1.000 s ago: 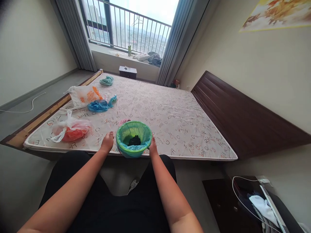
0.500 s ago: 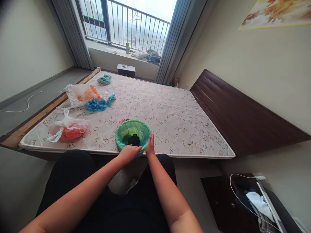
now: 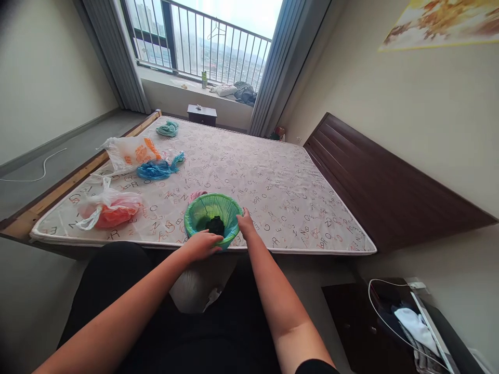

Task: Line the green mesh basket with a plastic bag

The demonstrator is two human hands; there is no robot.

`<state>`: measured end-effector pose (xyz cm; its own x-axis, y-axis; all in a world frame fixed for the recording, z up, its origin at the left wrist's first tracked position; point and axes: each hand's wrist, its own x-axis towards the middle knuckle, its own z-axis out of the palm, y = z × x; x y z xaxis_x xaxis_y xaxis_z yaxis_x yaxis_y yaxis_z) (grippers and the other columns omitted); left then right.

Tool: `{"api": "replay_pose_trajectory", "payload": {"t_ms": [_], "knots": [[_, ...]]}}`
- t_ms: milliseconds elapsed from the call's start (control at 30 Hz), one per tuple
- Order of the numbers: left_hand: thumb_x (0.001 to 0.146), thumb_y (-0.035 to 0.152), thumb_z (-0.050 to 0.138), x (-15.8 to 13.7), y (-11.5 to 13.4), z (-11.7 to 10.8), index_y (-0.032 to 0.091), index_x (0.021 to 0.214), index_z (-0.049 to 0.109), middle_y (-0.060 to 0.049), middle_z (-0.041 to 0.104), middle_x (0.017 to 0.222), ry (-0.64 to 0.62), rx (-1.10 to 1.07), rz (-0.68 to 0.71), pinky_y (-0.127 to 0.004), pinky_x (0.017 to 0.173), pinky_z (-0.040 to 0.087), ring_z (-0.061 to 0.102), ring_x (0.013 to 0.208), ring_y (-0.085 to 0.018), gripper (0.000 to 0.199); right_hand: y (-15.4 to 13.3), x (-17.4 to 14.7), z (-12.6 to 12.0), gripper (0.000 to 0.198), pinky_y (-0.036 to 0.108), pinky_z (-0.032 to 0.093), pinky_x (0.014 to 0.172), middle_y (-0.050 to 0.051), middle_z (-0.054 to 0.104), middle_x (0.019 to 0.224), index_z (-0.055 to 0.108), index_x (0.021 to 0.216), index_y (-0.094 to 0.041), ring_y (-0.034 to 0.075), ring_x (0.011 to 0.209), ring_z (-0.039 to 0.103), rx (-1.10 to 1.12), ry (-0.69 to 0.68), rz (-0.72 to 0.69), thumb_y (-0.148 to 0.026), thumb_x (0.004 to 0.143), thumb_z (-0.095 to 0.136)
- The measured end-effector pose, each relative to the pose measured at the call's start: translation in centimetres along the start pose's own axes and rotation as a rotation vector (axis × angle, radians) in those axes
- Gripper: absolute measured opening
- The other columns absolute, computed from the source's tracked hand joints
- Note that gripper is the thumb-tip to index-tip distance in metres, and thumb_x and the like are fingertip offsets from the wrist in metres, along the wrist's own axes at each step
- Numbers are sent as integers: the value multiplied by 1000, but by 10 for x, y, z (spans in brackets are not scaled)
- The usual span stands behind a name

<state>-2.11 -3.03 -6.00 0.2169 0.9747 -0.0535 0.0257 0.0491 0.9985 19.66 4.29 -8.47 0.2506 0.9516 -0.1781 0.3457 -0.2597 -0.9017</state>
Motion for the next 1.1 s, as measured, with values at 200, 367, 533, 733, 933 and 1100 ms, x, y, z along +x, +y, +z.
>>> {"api": "replay_pose_trajectory", "payload": {"t_ms": [200,367,533,733,933,1100], "knots": [[81,25,78,18,6,-40,26,121,71,-13,59,151,372,397,221,-56,132,10,26,159,-36,41,10,-27,19,81,43,40,122,18,43,165,31,162,-15,28,152,44,-5,238,-3,-36,88,55],[84,34,77,36,-22,-69,18,150,50,-21,53,154,358,-5,-196,-49,123,37,49,147,-37,73,21,-45,38,82,41,42,121,16,39,167,22,166,-18,24,151,45,124,137,-41,-42,93,51],[101,55,55,38,-35,-75,30,155,44,-12,47,163,434,-412,-266,-44,121,40,44,151,-28,61,36,-48,31,69,42,54,107,7,46,165,28,165,-32,23,142,56,652,110,103,-61,103,32],[104,64,32,40,-42,-87,27,140,58,-14,53,157,494,-527,-491,-49,120,41,46,150,-30,57,76,-57,10,62,58,44,112,6,37,170,46,155,-38,27,155,39,756,56,548,-68,105,24],[106,58,30,41,-59,-96,25,120,63,-13,57,151,659,-513,-628,-46,112,49,49,147,-30,48,88,-55,8,60,56,41,114,5,37,170,45,155,-41,27,155,38,747,76,585,-67,105,24],[107,55,31,40,-65,-91,24,112,63,-13,62,144,644,-496,-640,-44,106,53,55,142,-29,45,90,-54,16,59,53,49,105,8,44,165,49,152,-39,28,149,47,707,36,606,-66,105,24]]}}
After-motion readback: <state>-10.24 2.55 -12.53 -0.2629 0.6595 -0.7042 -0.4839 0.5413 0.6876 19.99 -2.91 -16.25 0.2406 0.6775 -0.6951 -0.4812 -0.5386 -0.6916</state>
